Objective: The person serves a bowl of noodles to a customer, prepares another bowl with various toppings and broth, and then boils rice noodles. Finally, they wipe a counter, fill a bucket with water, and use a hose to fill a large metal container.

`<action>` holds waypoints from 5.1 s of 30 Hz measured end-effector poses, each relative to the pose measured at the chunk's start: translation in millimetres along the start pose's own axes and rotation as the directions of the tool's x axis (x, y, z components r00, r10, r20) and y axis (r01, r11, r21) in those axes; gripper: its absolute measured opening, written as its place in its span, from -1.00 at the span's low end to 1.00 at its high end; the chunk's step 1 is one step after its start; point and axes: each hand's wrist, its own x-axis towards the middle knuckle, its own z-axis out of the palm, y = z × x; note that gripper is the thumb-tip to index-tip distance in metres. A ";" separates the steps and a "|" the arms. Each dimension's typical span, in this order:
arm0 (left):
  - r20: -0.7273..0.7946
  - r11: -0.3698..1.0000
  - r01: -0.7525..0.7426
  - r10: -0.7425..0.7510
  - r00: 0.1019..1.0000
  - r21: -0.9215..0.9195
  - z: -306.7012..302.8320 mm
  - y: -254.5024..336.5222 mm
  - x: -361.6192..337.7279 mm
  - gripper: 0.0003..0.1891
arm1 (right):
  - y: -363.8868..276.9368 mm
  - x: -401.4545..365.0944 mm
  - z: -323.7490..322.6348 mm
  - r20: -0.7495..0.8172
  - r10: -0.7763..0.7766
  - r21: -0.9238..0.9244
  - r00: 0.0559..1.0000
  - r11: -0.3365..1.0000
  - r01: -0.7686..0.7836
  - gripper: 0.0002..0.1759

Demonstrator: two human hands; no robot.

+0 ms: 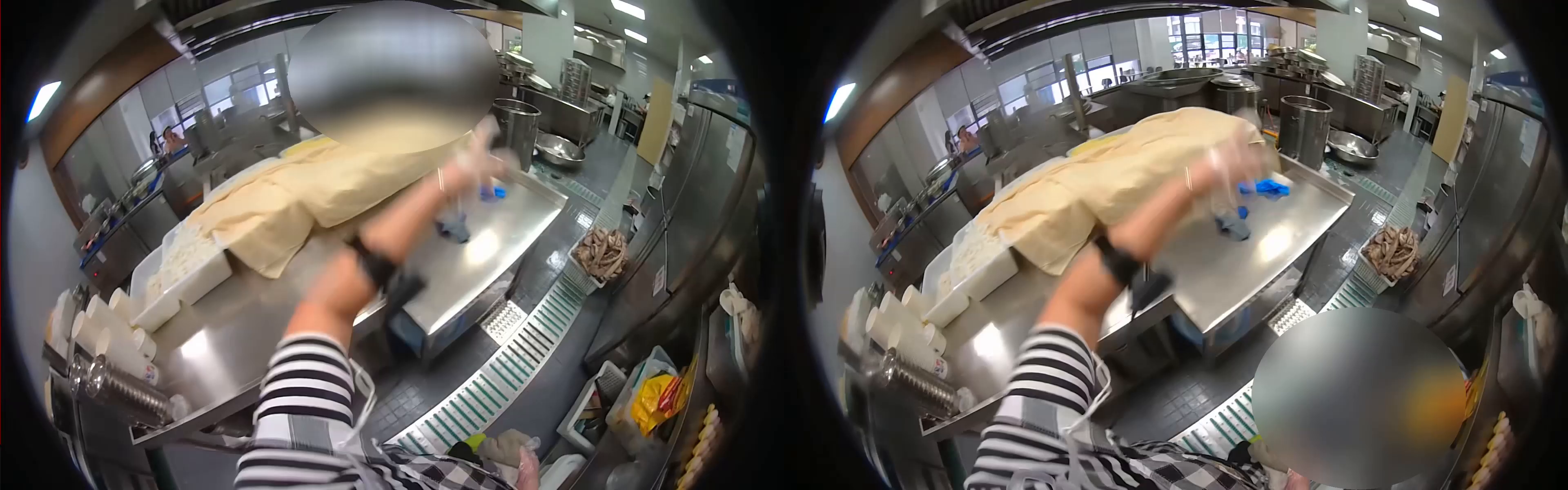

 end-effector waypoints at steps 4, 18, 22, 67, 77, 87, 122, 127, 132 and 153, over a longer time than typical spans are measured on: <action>-0.455 0.930 0.274 -0.138 0.880 0.246 -16.7 67.0 161.4 -0.39 | -75.9 76.0 -50.6 0.030 -0.029 0.028 0.999 0.999 0.028 -0.62; 0.620 0.652 0.738 -0.509 0.597 -0.176 296.2 -185.1 93.2 -0.54 | -256.3 350.3 -133.0 0.045 -0.248 -0.336 0.968 0.908 0.248 -0.55; 0.628 0.520 0.792 -0.509 0.589 -0.321 313.7 -226.8 164.7 -0.49 | -337.3 413.5 -115.5 -0.032 -0.163 -0.086 0.986 0.983 0.159 -0.54; 0.317 0.837 0.525 -0.544 0.777 0.153 641.2 -451.4 1110.9 -0.53 | -1024.5 1216.6 169.1 0.661 0.394 -0.747 0.638 0.431 0.507 -0.33; 0.562 0.929 0.133 -0.318 0.763 0.344 707.4 -498.5 1414.0 -0.53 | -1211.0 1269.0 363.7 0.943 0.213 -0.056 -0.254 0.857 0.512 -0.42; 0.583 0.905 0.347 -0.425 0.693 0.246 800.5 -580.3 1488.8 -0.59 | -1328.5 1352.6 445.8 0.860 0.120 -0.028 -0.496 0.982 0.188 -0.55; 0.151 0.111 0.925 -0.973 0.176 -0.363 1034.4 -809.8 1947.8 -0.44 | -1538.1 2337.0 222.9 -0.144 0.416 -0.365 0.898 0.821 -0.439 -0.69; 0.001 -0.178 0.863 -0.979 -0.202 -0.472 1025.2 -861.1 1940.4 -0.55 | -1444.3 2424.4 206.7 -0.072 0.531 -0.825 0.844 0.444 -0.350 -0.73; 0.043 -0.110 0.460 -0.987 -0.153 -0.881 1069.7 -930.8 1985.3 -0.61 | -1382.0 2467.1 253.0 0.304 0.459 -0.946 0.835 0.044 0.320 -0.64; 0.136 0.090 0.702 -0.956 0.259 -0.706 1120.3 -1309.1 1985.7 -0.65 | -1151.9 2657.1 265.3 0.326 0.383 -0.945 0.864 0.098 0.313 -0.51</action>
